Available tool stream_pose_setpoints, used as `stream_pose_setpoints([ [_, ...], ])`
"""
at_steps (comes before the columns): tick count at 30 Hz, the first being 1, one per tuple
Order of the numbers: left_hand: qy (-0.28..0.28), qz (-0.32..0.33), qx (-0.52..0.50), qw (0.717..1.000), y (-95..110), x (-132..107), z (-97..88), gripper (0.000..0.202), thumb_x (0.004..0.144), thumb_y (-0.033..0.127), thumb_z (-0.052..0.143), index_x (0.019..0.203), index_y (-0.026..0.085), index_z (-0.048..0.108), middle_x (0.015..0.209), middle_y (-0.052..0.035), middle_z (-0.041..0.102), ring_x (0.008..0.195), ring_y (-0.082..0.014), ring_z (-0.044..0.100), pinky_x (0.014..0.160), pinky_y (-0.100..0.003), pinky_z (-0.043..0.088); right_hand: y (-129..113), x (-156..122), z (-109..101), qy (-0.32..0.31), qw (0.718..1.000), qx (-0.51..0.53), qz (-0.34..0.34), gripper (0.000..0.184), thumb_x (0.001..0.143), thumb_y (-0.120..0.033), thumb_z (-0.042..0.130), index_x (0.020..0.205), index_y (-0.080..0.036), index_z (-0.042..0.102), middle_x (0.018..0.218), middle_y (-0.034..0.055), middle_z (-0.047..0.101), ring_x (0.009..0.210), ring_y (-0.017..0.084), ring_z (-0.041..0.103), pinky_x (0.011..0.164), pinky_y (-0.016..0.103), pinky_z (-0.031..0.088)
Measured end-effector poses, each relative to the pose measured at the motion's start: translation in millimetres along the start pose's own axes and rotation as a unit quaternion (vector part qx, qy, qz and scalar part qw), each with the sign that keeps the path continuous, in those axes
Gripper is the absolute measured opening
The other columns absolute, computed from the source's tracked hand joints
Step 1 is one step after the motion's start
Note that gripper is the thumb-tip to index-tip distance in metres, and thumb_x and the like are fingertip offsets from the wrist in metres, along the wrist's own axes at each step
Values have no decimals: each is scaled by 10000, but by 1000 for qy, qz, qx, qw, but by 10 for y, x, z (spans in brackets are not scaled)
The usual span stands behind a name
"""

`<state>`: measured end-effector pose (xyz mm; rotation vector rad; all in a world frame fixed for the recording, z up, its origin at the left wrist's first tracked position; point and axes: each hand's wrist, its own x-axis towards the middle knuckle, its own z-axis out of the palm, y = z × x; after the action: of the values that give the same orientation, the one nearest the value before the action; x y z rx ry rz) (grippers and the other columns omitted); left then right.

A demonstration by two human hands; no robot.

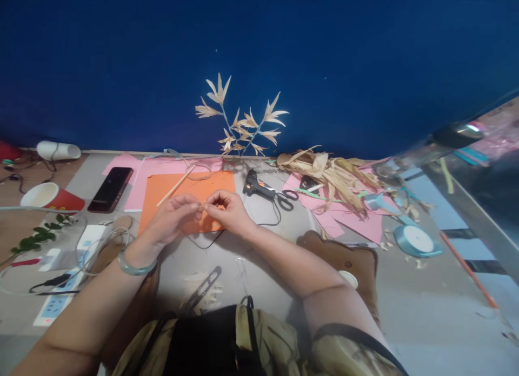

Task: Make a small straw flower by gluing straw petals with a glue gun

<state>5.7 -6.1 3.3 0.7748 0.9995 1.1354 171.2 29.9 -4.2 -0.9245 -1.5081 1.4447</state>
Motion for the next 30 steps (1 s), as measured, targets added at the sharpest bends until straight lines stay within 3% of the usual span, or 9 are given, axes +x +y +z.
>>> stream_pose_setpoints([
  [7,36,9,-38,999,19,19,1,187,644,228,769,718,136,623,587,12,639,530,-80,579,538,-186,459,-6,-17,20,-5,994,-84,-70,87,757,-219,657,704,-162,619,685,7,633,646,114,559,624,241,445],
  [11,29,-7,-39,999,32,12,-5,209,639,231,777,731,140,613,576,21,631,508,-72,567,515,-175,450,18,-33,42,-2,987,-104,-119,92,781,-213,655,707,-167,625,692,15,630,647,119,549,623,250,442],
  [21,36,-34,20,999,66,-11,-6,327,586,238,828,766,140,573,527,25,621,466,-84,565,476,-177,452,-14,-18,15,-6,987,-80,-140,148,799,-302,689,733,-176,646,728,24,655,692,131,589,662,264,468],
  [23,21,-25,36,999,70,-15,-22,319,611,243,819,763,142,557,530,27,619,468,-83,567,483,-178,458,-21,-5,8,-14,990,-68,-124,154,782,-319,709,753,-175,664,751,27,666,702,130,591,675,265,472],
  [30,-12,-28,52,998,116,-43,-23,363,623,254,821,776,163,505,540,39,626,445,-85,570,461,-177,449,16,25,-20,-70,997,37,23,241,706,-359,774,769,-157,660,724,1,661,647,100,569,624,230,454],
])
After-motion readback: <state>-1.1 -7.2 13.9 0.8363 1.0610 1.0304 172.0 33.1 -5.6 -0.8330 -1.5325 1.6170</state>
